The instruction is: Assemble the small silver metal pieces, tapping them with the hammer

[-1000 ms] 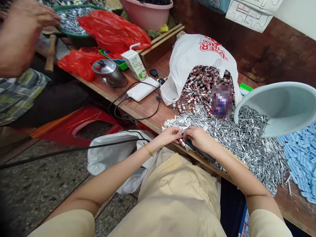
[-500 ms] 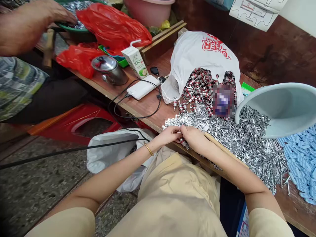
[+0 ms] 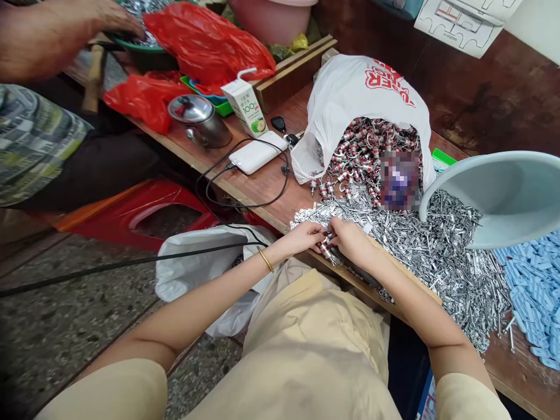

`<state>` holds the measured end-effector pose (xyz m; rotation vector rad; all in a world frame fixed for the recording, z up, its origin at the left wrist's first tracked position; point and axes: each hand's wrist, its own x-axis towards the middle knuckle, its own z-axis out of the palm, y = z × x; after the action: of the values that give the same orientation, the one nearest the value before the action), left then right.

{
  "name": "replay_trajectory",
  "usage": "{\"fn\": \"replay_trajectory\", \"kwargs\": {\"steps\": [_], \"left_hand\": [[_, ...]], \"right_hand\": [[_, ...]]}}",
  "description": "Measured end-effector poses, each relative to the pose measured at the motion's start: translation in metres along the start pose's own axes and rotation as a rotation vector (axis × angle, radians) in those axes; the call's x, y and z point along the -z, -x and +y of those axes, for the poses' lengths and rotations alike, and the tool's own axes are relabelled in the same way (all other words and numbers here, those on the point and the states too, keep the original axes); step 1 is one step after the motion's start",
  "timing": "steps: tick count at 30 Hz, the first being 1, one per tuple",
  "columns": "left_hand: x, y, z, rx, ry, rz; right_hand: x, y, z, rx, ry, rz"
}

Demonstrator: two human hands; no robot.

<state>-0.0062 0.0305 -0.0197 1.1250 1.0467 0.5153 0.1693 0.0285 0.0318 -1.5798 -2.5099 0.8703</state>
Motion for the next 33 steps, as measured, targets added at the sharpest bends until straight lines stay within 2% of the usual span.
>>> {"fn": "replay_trajectory", "kwargs": {"steps": [7, 11, 15, 18, 20, 23, 25, 28, 31, 33], "left_hand": [[0.001, -0.001, 0.006, 0.015, -0.047, -0.008], [0.002, -0.003, 0.002, -0.001, -0.017, -0.034], [0.005, -0.002, 0.000, -0.022, 0.032, -0.097], [0.006, 0.001, 0.000, -0.011, 0.087, -0.094], [0.006, 0.003, 0.001, -0.001, 0.121, -0.091], [0.004, 0.005, 0.001, 0.004, 0.128, -0.080], [0.004, 0.005, 0.002, 0.001, 0.100, -0.071], [0.004, 0.003, 0.004, -0.016, 0.062, -0.078], [0.004, -0.001, 0.008, -0.012, 0.039, -0.079], [0.003, -0.002, 0.011, 0.020, 0.014, -0.073]], "right_hand": [[0.023, -0.021, -0.021, -0.013, 0.269, -0.181], [0.029, -0.028, -0.025, 0.008, 0.344, -0.256], [0.028, -0.033, -0.024, 0.002, 0.347, -0.256], [0.028, -0.030, -0.024, 0.004, 0.340, -0.222], [0.029, -0.017, -0.021, 0.043, 0.319, -0.141], [0.029, 0.026, -0.006, 0.100, 0.338, 0.116], [0.025, 0.065, 0.013, -0.037, 0.457, 0.252], [0.012, 0.114, 0.048, -0.229, 0.570, 0.213], [-0.003, 0.135, 0.076, -0.238, 0.532, 0.218], [-0.008, 0.138, 0.080, -0.201, 0.506, 0.274]]}}
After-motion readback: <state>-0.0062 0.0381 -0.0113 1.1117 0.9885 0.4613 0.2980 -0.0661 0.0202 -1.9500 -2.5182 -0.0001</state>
